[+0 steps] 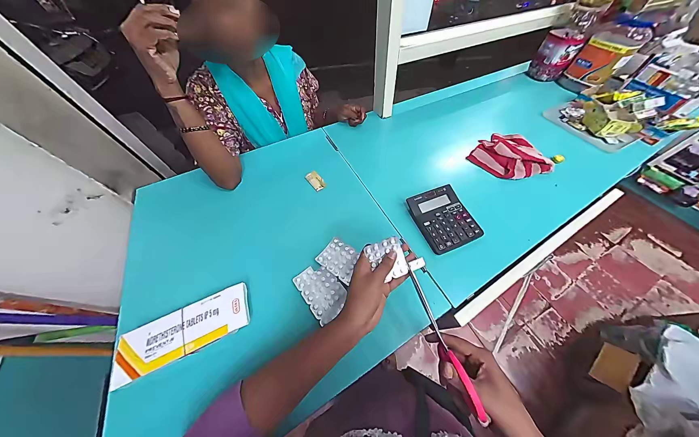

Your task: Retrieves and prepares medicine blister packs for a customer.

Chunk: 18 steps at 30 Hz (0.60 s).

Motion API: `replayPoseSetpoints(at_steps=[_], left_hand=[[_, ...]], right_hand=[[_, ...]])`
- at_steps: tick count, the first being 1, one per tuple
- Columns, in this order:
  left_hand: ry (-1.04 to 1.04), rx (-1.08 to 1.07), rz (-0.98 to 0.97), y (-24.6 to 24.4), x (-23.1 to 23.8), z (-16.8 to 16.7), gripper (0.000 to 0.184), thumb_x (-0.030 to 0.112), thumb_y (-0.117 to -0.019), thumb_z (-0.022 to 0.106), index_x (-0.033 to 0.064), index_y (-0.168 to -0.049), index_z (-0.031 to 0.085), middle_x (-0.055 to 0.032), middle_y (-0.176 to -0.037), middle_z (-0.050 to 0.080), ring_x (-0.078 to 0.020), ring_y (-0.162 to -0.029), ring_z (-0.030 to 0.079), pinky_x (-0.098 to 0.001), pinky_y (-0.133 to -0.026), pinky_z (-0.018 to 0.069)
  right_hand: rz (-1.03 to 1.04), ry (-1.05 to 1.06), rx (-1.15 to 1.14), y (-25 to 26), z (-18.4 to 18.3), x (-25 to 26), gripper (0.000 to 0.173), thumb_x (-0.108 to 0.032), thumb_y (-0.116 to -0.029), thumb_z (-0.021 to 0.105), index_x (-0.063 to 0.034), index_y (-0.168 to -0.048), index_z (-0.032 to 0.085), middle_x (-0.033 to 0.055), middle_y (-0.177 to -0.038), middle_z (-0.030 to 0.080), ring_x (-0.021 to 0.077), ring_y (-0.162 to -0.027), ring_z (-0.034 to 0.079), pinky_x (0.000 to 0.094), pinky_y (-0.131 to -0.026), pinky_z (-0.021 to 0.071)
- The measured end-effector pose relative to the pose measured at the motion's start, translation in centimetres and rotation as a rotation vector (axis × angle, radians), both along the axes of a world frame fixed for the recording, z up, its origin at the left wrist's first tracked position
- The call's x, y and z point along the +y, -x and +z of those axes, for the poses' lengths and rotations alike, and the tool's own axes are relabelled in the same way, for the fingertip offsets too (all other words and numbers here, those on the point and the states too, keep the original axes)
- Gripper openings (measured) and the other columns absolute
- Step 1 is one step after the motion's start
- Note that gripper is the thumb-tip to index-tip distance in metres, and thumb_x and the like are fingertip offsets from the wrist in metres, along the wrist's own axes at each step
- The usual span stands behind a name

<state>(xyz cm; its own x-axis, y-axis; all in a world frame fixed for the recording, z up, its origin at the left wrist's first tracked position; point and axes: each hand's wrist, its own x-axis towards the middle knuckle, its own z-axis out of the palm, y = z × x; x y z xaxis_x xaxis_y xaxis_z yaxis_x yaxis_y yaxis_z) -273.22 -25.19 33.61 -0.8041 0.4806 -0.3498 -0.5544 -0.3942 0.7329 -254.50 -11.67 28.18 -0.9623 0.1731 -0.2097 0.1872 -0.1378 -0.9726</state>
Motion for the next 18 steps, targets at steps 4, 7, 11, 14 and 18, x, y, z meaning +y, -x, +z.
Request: replayPoseSetpoints(at_steps=[4, 7, 11, 14, 18], left_hand=[[-0.011, -0.004, 0.009, -0.09, -0.07, -0.04, 0.035, 0.001, -0.1062, 0.047, 0.0015, -0.14, 0.035, -0.0196, -0.125, 0.066, -0.0306, -0.112, 0.07, -0.0421, -0.096, 0.0596], [-0.01, 0.003, 0.008, -0.01, -0.08, 0.03, 0.035, 0.001, -0.1063, 0.047, 0.0013, -0.139, 0.035, -0.0197, -0.126, 0.066, -0.0299, -0.113, 0.07, -0.0413, -0.096, 0.0594], [-0.003, 0.007, 0.011, 0.14, -0.1, -0.2, 0.036, 0.001, -0.1065, 0.046, 0.0009, -0.141, 0.034, -0.0204, -0.128, 0.066, -0.0306, -0.114, 0.069, -0.0414, -0.097, 0.0589], [-0.005, -0.009, 0.019, 0.31, -0.05, -0.2, 0.036, 0.001, -0.1063, 0.046, 0.001, -0.14, 0.035, -0.0203, -0.126, 0.066, -0.03, -0.113, 0.07, -0.0408, -0.096, 0.0593], [-0.001, -0.049, 0.022, 0.62, -0.04, -0.49, 0.036, 0.002, -0.1069, 0.046, 0.0013, -0.141, 0.034, -0.0213, -0.128, 0.065, -0.0311, -0.113, 0.07, -0.041, -0.095, 0.0596]], right_hand=[[0.017, -0.003, 0.021, 0.12, -0.2, 0.02, 0.048, -0.038, -0.0894, 0.077, -0.0074, -0.125, 0.067, -0.0117, -0.068, 0.064, -0.0033, -0.049, 0.051, 0.0158, -0.045, 0.0451], [0.01, -0.006, 0.027, 0.36, -0.05, 0.0, 0.044, -0.034, -0.0891, 0.076, -0.0079, -0.124, 0.068, -0.0121, -0.068, 0.064, -0.0036, -0.049, 0.052, 0.0155, -0.045, 0.0453], [0.018, -0.004, 0.031, 0.56, -0.38, 0.06, 0.044, -0.036, -0.0892, 0.077, -0.0095, -0.123, 0.069, -0.0121, -0.067, 0.063, -0.0036, -0.049, 0.052, 0.0157, -0.045, 0.0454], [0.007, -0.02, 0.02, 0.76, -0.28, -0.14, 0.039, -0.031, -0.0892, 0.076, -0.0091, -0.121, 0.069, -0.0126, -0.066, 0.063, -0.0038, -0.048, 0.052, 0.0155, -0.044, 0.0451], [-0.005, -0.03, 0.013, 1.06, -0.38, -0.31, 0.036, -0.028, -0.0894, 0.076, -0.0078, -0.118, 0.07, -0.0117, -0.064, 0.062, -0.0032, -0.047, 0.051, 0.0162, -0.043, 0.0445]])
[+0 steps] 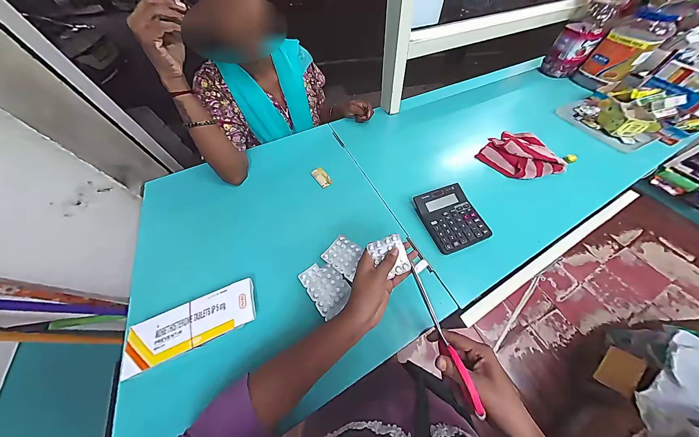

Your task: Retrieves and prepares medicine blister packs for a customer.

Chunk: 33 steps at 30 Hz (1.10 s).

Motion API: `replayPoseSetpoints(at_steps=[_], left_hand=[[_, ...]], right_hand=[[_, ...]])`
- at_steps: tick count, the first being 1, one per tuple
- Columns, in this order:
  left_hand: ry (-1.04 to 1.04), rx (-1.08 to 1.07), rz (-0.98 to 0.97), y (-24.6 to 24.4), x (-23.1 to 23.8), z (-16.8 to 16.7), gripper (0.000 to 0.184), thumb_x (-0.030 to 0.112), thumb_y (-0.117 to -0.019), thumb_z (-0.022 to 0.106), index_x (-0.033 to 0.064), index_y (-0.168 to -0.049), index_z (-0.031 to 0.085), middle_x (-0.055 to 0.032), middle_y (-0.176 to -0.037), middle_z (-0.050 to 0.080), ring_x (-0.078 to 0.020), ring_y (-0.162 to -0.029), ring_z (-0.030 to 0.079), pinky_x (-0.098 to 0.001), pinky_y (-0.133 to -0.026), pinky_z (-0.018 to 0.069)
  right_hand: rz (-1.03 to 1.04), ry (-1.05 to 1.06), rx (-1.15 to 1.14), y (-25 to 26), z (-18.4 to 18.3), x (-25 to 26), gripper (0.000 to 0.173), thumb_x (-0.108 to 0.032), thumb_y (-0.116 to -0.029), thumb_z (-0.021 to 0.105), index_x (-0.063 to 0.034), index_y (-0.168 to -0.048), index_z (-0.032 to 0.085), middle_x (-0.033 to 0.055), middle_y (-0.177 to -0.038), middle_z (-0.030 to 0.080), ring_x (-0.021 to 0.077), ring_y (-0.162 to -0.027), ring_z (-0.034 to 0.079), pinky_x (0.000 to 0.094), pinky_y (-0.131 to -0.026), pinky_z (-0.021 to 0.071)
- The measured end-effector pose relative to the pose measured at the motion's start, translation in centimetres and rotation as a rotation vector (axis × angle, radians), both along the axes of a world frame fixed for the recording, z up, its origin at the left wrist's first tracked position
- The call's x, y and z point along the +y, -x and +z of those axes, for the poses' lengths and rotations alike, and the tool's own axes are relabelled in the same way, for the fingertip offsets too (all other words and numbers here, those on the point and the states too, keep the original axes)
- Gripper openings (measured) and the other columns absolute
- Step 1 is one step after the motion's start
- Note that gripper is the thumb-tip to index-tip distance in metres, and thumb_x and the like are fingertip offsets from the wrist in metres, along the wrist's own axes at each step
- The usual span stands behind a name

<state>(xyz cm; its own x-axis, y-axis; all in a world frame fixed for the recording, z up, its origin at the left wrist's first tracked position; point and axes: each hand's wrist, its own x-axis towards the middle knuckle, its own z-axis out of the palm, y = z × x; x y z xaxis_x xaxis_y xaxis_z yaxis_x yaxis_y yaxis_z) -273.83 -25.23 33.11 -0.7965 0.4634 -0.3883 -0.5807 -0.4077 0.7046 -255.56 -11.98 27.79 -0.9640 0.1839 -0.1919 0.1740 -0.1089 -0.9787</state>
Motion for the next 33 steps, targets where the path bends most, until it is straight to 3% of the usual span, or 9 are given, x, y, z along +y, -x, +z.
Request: replayPoseSetpoints(at_steps=[5, 8, 12, 14, 20, 23, 26, 29, 33], left_hand=[[0.0, -0.037, 0.011, 0.6, -0.5, 0.0, 0.038, 0.004, -0.1073, 0.046, 0.0015, -0.143, 0.034, -0.0205, -0.128, 0.065, -0.0308, -0.113, 0.069, -0.0415, -0.095, 0.0591], [-0.003, -0.063, 0.049, 1.3, -1.6, 0.6, 0.04, 0.005, -0.1069, 0.047, 0.0014, -0.144, 0.033, -0.0204, -0.127, 0.066, -0.0309, -0.112, 0.071, -0.0417, -0.093, 0.0603], [0.033, -0.035, 0.01, 1.5, -4.2, 0.5, 0.042, 0.005, -0.1061, 0.05, 0.001, -0.144, 0.034, -0.0207, -0.128, 0.066, -0.0322, -0.115, 0.069, -0.0444, -0.096, 0.0594], [0.148, 0.05, -0.047, 1.3, -5.5, 0.0, 0.045, 0.006, -0.1049, 0.053, 0.0016, -0.146, 0.036, -0.0177, -0.131, 0.065, -0.0282, -0.12, 0.066, -0.0428, -0.098, 0.0577], [0.437, 0.399, -0.206, 0.1, -9.3, -2.5, 0.043, 0.013, -0.1002, 0.063, -0.0039, -0.138, 0.05, -0.0114, -0.128, 0.065, -0.0119, -0.116, 0.064, -0.03, -0.102, 0.053], [0.458, 0.426, -0.238, -0.2, -10.9, -2.3, 0.045, 0.015, -0.0993, 0.064, -0.0044, -0.138, 0.051, -0.0112, -0.129, 0.065, -0.0109, -0.116, 0.064, -0.0291, -0.103, 0.0521], [0.469, 0.401, -0.239, -0.7, -12.3, -2.1, 0.046, 0.017, -0.0994, 0.064, -0.0039, -0.138, 0.05, -0.0105, -0.128, 0.065, -0.0102, -0.115, 0.064, -0.0288, -0.102, 0.052], [0.472, 0.412, -0.211, -1.4, -13.5, -1.6, 0.046, 0.017, -0.0993, 0.064, -0.0041, -0.137, 0.05, -0.0103, -0.126, 0.066, -0.0105, -0.114, 0.065, -0.0298, -0.101, 0.0525], [0.438, 0.416, -0.148, -3.0, -15.0, -1.1, 0.043, 0.015, -0.0997, 0.062, -0.0034, -0.136, 0.049, -0.0078, -0.119, 0.069, -0.0111, -0.109, 0.068, -0.0309, -0.099, 0.0549]], right_hand=[[0.079, 0.077, -0.019, 0.6, 0.7, 2.3, 0.059, -0.053, -0.0818, 0.079, -0.0119, -0.124, 0.069, -0.0121, -0.069, 0.065, -0.002, -0.048, 0.053, 0.0175, -0.043, 0.0465], [-0.118, -0.29, 0.013, 1.6, 2.8, 5.9, 0.063, -0.05, -0.0846, 0.071, -0.0062, -0.129, 0.063, -0.01, -0.074, 0.065, -0.0016, -0.053, 0.055, 0.019, -0.048, 0.0486], [-0.442, -1.017, -0.104, 5.4, 4.5, 13.7, 0.06, -0.025, -0.0896, 0.077, 0.0119, -0.132, 0.055, 0.0316, -0.089, 0.067, 0.0453, -0.074, 0.065, 0.0653, -0.069, 0.0504], [-0.456, -1.15, -0.301, 7.7, 5.0, 16.4, 0.05, -0.019, -0.0947, 0.072, 0.0099, -0.132, 0.056, 0.0394, -0.102, 0.065, 0.0591, -0.094, 0.063, 0.0758, -0.082, 0.0456], [-0.33, -1.325, -0.613, 10.7, 6.4, 15.0, 0.042, -0.021, -0.1042, 0.057, 0.0129, -0.129, 0.058, 0.0413, -0.126, 0.057, 0.06, -0.119, 0.055, 0.0738, -0.092, 0.0437], [-0.235, -1.48, -0.16, 9.2, 5.8, 10.4, 0.036, -0.011, -0.104, 0.054, 0.0175, -0.125, 0.06, 0.0439, -0.127, 0.057, 0.063, -0.123, 0.053, 0.0761, -0.097, 0.0419], [0.053, -1.506, 0.373, 8.4, 3.2, 5.1, 0.048, -0.029, -0.1056, 0.046, 0.0082, -0.129, 0.066, 0.0268, -0.132, 0.065, 0.0478, -0.128, 0.059, 0.0756, -0.108, 0.0351], [0.355, -1.429, 0.456, 7.9, 0.4, 1.9, 0.073, -0.055, -0.1003, 0.046, 0.0058, -0.138, 0.06, 0.0212, -0.145, 0.058, 0.0416, -0.137, 0.054, 0.0788, -0.108, 0.0296], [0.567, -1.44, 0.353, 11.1, 0.7, 0.4, 0.084, -0.061, -0.0993, 0.046, 0.0079, -0.148, 0.048, 0.024, -0.156, 0.044, 0.0402, -0.147, 0.041, 0.0759, -0.116, 0.0187]])
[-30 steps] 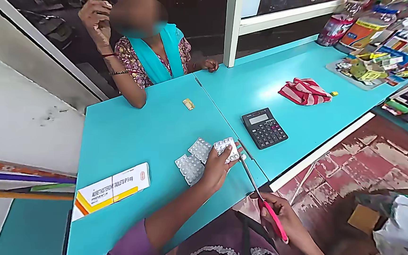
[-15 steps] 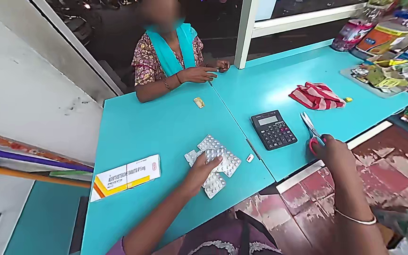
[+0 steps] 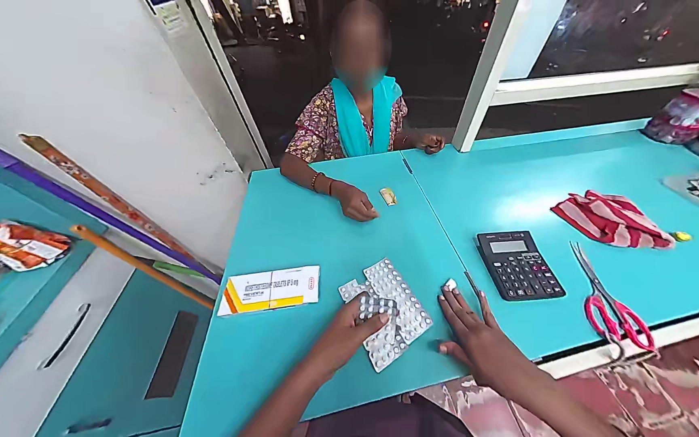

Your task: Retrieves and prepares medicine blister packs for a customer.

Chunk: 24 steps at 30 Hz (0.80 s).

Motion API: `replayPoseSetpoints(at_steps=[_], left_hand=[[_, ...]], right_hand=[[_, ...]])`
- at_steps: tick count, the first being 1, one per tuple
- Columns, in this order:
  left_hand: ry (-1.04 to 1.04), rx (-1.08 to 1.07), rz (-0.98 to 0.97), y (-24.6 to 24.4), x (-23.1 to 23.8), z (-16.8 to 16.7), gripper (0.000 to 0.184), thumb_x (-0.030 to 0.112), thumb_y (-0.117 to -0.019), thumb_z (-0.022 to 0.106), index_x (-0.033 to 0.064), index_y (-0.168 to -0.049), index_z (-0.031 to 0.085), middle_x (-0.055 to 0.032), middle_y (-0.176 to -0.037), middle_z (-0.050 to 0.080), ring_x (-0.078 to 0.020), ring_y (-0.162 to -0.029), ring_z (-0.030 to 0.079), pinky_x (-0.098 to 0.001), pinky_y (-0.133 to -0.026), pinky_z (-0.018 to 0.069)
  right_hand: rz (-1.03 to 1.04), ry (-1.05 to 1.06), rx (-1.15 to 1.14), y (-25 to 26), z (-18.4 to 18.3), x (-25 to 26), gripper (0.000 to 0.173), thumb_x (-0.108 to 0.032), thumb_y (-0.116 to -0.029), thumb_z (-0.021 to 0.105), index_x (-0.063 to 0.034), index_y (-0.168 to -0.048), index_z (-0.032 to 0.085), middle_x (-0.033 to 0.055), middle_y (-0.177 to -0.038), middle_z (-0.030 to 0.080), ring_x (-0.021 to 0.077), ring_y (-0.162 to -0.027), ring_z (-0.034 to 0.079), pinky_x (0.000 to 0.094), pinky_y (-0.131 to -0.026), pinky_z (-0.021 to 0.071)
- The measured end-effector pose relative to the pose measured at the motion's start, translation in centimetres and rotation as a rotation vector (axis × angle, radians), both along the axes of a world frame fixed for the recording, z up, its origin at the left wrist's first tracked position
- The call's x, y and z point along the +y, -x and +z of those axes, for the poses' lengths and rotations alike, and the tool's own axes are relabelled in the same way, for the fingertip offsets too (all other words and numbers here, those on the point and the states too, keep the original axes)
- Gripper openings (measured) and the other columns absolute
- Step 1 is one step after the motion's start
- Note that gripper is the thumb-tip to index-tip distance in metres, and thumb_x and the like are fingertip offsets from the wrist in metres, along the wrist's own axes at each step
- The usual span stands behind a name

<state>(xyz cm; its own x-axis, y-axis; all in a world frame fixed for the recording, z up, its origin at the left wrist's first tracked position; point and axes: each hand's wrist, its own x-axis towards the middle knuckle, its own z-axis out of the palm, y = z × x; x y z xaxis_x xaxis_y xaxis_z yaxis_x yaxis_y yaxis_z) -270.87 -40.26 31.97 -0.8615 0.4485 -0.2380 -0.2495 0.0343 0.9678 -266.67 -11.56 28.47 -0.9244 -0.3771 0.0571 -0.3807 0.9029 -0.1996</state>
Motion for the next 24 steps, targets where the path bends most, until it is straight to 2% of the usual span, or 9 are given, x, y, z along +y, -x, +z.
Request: replayPoseSetpoints(at_steps=[3, 5, 7, 9, 12, 15, 17, 20, 24], left_hand=[[-0.072, -0.043, 0.054, -1.1, -0.6, 0.0, 0.037, 0.012, -0.1008, 0.06, -0.0005, -0.134, 0.049, -0.0063, -0.114, 0.071, -0.0153, -0.101, 0.072, -0.0347, -0.088, 0.0614], [-0.116, -0.081, 0.095, -1.9, -0.9, -0.3, 0.037, 0.011, -0.1015, 0.059, -0.0002, -0.135, 0.046, -0.0095, -0.116, 0.071, -0.0205, -0.098, 0.073, -0.0383, -0.083, 0.0631], [-0.154, -0.106, 0.175, -2.5, -1.1, -0.4, 0.039, 0.01, -0.1028, 0.056, -0.0006, -0.138, 0.042, -0.0113, -0.117, 0.069, -0.0221, -0.099, 0.073, -0.0395, -0.083, 0.0635], [-0.164, -0.11, 0.249, -3.1, -1.1, -0.8, 0.04, 0.014, -0.1063, 0.049, -0.0002, -0.142, 0.037, -0.0121, -0.12, 0.066, -0.0206, -0.101, 0.072, -0.0396, -0.086, 0.0628], [-0.049, 0.023, 0.277, -3.7, 0.1, -1.5, 0.041, 0.022, -0.1095, 0.042, -0.0035, -0.142, 0.04, -0.0116, -0.123, 0.062, -0.0113, -0.106, 0.066, -0.0309, -0.092, 0.0573], [0.133, 0.322, 0.279, -3.9, 1.9, -1.8, 0.043, 0.024, -0.1091, 0.042, -0.0114, -0.133, 0.047, -0.0192, -0.121, 0.061, -0.013, -0.111, 0.062, -0.0288, -0.099, 0.0506], [0.199, 0.411, 0.275, -4.1, 1.9, -1.7, 0.045, 0.026, -0.1085, 0.043, -0.0115, -0.133, 0.048, -0.0214, -0.122, 0.06, -0.0176, -0.111, 0.061, -0.0309, -0.097, 0.0515], [0.233, 0.438, 0.381, -4.9, 1.0, -2.4, 0.05, 0.027, -0.1063, 0.048, -0.0053, -0.144, 0.046, -0.0244, -0.142, 0.051, -0.0273, -0.124, 0.056, -0.038, -0.097, 0.0515], [0.113, 0.248, 0.503, -7.3, 0.8, -3.8, 0.064, 0.028, -0.1036, 0.052, -0.0042, -0.155, 0.031, -0.0258, -0.162, 0.028, -0.0318, -0.149, 0.034, -0.0426, -0.116, 0.039]], right_hand=[[-0.018, -0.008, -0.278, 6.0, 2.2, -0.7, 0.082, -0.057, -0.1058, 0.038, 0.0042, -0.159, 0.028, 0.0225, -0.168, 0.022, 0.0352, -0.158, 0.016, 0.0691, -0.122, -0.0011], [-0.038, 0.01, -0.268, 9.0, 2.9, -1.2, 0.081, -0.056, -0.1062, 0.038, 0.0033, -0.16, 0.025, 0.0266, -0.168, 0.017, 0.0402, -0.158, 0.011, 0.0688, -0.122, -0.0007], [-0.011, 0.096, -0.156, 9.8, 3.8, -2.1, 0.078, -0.054, -0.1054, 0.043, 0.0032, -0.158, 0.032, 0.0283, -0.166, 0.022, 0.0439, -0.155, 0.018, 0.0675, -0.123, 0.0081], [0.062, 0.364, -0.11, 8.5, 4.0, -3.5, 0.066, -0.045, -0.1053, 0.05, 0.0022, -0.151, 0.045, 0.0236, -0.158, 0.042, 0.0371, -0.146, 0.042, 0.055, -0.121, 0.0306], [0.145, 0.782, -0.301, 5.2, 3.7, -6.3, 0.053, -0.031, -0.1022, 0.061, 0.0015, -0.144, 0.054, 0.0139, -0.125, 0.07, 0.0167, -0.107, 0.071, 0.0318, -0.093, 0.0585], [0.108, 1.015, -0.547, 3.5, 3.4, -7.9, 0.05, -0.018, -0.0978, 0.067, 0.0001, -0.142, 0.052, 0.0025, -0.094, 0.072, 0.0062, -0.078, 0.069, 0.0248, -0.073, 0.0597], [0.02, 1.047, -0.524, 3.4, 3.3, -7.6, 0.046, -0.015, -0.0971, 0.067, 0.0007, -0.138, 0.053, -0.0007, -0.09, 0.072, 0.0033, -0.072, 0.068, 0.0225, -0.067, 0.0596], [-0.097, 0.81, -0.305, 5.1, 3.0, -5.1, 0.045, -0.019, -0.0984, 0.066, 0.0017, -0.137, 0.056, 0.0048, -0.094, 0.072, 0.0064, -0.075, 0.068, 0.023, -0.068, 0.0575], [-0.21, 0.422, -0.138, 5.1, 2.0, -5.5, 0.064, -0.029, -0.0942, 0.072, 0.0051, -0.145, 0.052, 0.0319, -0.13, 0.058, 0.0479, -0.114, 0.058, 0.0589, -0.095, 0.0489]])
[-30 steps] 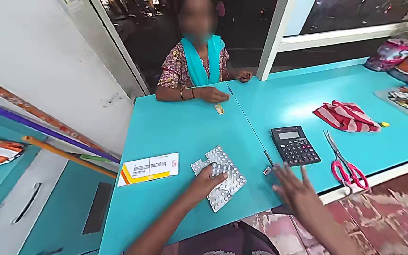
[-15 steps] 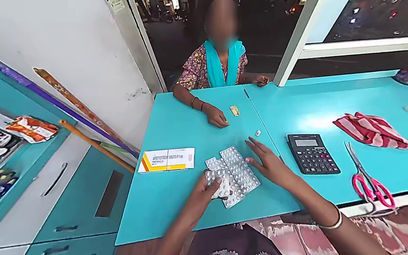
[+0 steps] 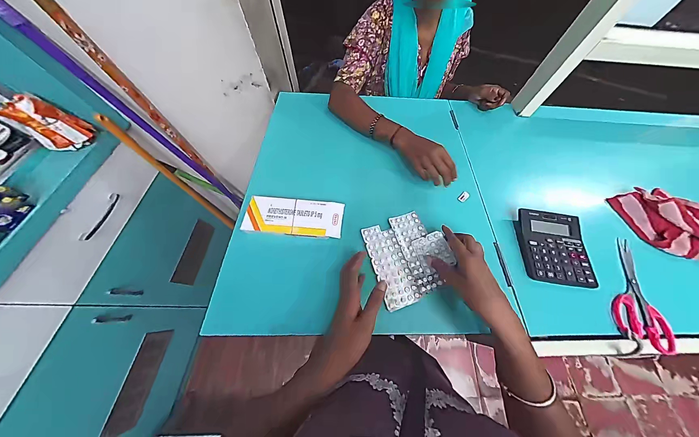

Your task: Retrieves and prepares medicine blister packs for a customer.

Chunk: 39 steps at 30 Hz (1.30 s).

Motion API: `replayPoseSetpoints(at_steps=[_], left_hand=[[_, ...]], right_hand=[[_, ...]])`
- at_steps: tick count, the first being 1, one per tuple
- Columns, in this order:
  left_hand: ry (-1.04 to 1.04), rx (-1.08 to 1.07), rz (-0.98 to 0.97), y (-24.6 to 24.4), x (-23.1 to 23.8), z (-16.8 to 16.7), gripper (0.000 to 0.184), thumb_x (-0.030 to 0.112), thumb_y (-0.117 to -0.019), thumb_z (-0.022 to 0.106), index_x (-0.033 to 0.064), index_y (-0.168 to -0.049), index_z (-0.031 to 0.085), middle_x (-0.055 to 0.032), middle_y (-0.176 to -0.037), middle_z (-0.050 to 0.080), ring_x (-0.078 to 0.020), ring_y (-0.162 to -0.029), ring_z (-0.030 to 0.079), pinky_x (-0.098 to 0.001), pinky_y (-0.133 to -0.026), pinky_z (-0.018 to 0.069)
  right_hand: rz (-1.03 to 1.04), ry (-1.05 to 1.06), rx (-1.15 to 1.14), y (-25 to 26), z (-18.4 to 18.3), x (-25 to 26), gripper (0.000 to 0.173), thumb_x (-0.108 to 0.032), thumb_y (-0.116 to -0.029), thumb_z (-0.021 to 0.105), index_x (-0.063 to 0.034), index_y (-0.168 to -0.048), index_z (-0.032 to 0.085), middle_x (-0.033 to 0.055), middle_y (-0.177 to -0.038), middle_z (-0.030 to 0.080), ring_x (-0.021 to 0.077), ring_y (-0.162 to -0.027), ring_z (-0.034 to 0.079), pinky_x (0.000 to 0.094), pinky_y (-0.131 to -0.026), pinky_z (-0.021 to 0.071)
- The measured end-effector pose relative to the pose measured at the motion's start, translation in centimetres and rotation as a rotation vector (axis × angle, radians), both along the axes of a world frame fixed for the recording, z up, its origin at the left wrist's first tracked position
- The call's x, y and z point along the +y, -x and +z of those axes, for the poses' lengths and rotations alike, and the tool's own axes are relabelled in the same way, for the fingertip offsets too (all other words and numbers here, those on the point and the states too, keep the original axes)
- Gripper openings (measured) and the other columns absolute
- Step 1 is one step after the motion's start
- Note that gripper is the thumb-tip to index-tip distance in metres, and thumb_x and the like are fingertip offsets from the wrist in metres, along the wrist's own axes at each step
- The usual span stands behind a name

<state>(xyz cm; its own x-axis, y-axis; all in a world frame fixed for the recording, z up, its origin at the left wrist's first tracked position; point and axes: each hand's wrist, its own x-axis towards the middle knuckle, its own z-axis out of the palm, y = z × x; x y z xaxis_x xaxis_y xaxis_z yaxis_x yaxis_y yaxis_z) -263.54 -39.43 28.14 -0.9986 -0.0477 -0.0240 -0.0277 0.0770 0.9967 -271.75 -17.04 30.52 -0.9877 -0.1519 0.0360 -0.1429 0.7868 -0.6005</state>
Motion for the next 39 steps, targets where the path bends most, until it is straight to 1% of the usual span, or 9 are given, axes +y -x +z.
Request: replayPoseSetpoints(at_steps=[6, 11, 16, 21, 25, 27, 30, 35, 39], left_hand=[[-0.304, -0.116, 0.006, 0.1, 2.2, 0.2, 0.079, 0.015, -0.1003, 0.058, -0.0012, -0.161, 0.009, -0.0256, -0.165, 0.018, -0.027, -0.148, 0.037, -0.0362, -0.111, 0.0466], [-0.333, -0.16, -0.013, 1.5, 2.6, -0.1, 0.076, 0.006, -0.0999, 0.054, -0.004, -0.161, 0.009, -0.0256, -0.163, 0.025, -0.0246, -0.147, 0.039, -0.0352, -0.118, 0.0379], [-0.496, -0.235, -0.018, 2.3, 2.5, -0.1, 0.063, 0.007, -0.1055, 0.046, -0.0009, -0.16, 0.017, -0.0201, -0.154, 0.043, -0.0203, -0.133, 0.055, -0.0365, -0.108, 0.0495], [-0.562, -0.225, 0.081, 2.7, 3.3, 0.1, 0.053, 0.006, -0.1048, 0.047, -0.0039, -0.154, 0.028, -0.0199, -0.141, 0.054, -0.0207, -0.122, 0.062, -0.0375, -0.102, 0.0536], [-0.412, 0.09, 0.08, 2.9, 4.2, -0.5, 0.042, 0.003, -0.1035, 0.043, -0.0134, -0.142, 0.04, -0.0169, -0.13, 0.062, -0.0106, -0.114, 0.065, -0.0278, -0.099, 0.0544], [-0.252, 0.366, 0.025, 3.3, 4.2, -1.0, 0.035, 0.003, -0.1032, 0.045, -0.0152, -0.133, 0.049, -0.0144, -0.128, 0.064, -0.0058, -0.118, 0.062, -0.0247, -0.104, 0.0507], [0.035, 0.68, -0.1, 3.9, 3.8, -2.2, 0.029, 0.016, -0.1081, 0.045, 0.0059, -0.133, 0.055, -0.0103, -0.137, 0.061, -0.0154, -0.136, 0.051, -0.0348, -0.117, 0.0389], [0.101, 0.636, -0.229, 3.4, 4.4, -3.2, 0.032, 0.014, -0.1067, 0.046, 0.0004, -0.135, 0.054, -0.0234, -0.145, 0.051, -0.0247, -0.142, 0.046, -0.0358, -0.118, 0.0374], [0.182, 0.577, -0.246, 4.1, 3.1, -0.9, 0.058, 0.03, -0.1064, 0.052, -0.0129, -0.144, 0.041, -0.0292, -0.147, 0.048, -0.0249, -0.14, 0.048, -0.034, -0.118, 0.037]], right_hand=[[-0.026, -0.034, -0.254, 0.5, 1.0, -2.4, 0.095, -0.032, -0.0839, 0.085, 0.0024, -0.157, 0.034, 0.0331, -0.134, 0.054, 0.0513, -0.123, 0.051, 0.0656, -0.101, 0.042], [0.02, 0.008, -0.374, 1.0, 1.5, -3.2, 0.086, -0.032, -0.0874, 0.082, -0.0013, -0.156, 0.039, 0.0299, -0.138, 0.053, 0.0481, -0.127, 0.05, 0.0677, -0.105, 0.0356], [0.057, 0.085, -0.31, -0.3, 0.9, -4.7, 0.076, -0.036, -0.0881, 0.079, -0.0032, -0.15, 0.049, 0.027, -0.131, 0.057, 0.0453, -0.121, 0.054, 0.0676, -0.101, 0.0384], [0.061, 0.351, -0.152, -1.5, -1.0, -4.9, 0.066, -0.028, -0.0951, 0.069, -0.0019, -0.151, 0.046, 0.0262, -0.14, 0.051, 0.0335, -0.126, 0.054, 0.0441, -0.105, 0.049], [0.137, 0.606, -0.081, -2.2, -1.7, -4.5, 0.066, -0.021, -0.101, 0.059, 0.0052, -0.154, 0.03, 0.0153, -0.129, 0.063, 0.0086, -0.109, 0.068, 0.025, -0.094, 0.0568], [0.218, 0.59, 0.092, -2.0, -2.3, -3.4, 0.054, -0.02, -0.1, 0.062, 0.0106, -0.14, 0.044, 0.0106, -0.114, 0.071, 0.0038, -0.101, 0.07, 0.0219, -0.091, 0.0578], [0.334, 0.415, 0.287, -1.7, -2.7, -1.7, 0.031, -0.024, -0.1016, 0.059, 0.0023, -0.12, 0.059, 0.0081, -0.109, 0.071, -0.0003, -0.103, 0.066, 0.0159, -0.095, 0.051], [0.331, 0.443, 0.224, -2.7, -3.7, -1.3, 0.031, -0.008, -0.0963, 0.058, 0.0086, -0.122, 0.057, 0.0145, -0.114, 0.068, 0.0044, -0.108, 0.065, 0.0182, -0.098, 0.05], [0.225, 0.677, 0.104, -2.4, -3.6, -0.8, 0.033, -0.015, -0.0909, 0.071, -0.002, -0.119, 0.06, -0.0042, -0.103, 0.074, -0.0017, -0.095, 0.069, 0.0195, -0.087, 0.058]])
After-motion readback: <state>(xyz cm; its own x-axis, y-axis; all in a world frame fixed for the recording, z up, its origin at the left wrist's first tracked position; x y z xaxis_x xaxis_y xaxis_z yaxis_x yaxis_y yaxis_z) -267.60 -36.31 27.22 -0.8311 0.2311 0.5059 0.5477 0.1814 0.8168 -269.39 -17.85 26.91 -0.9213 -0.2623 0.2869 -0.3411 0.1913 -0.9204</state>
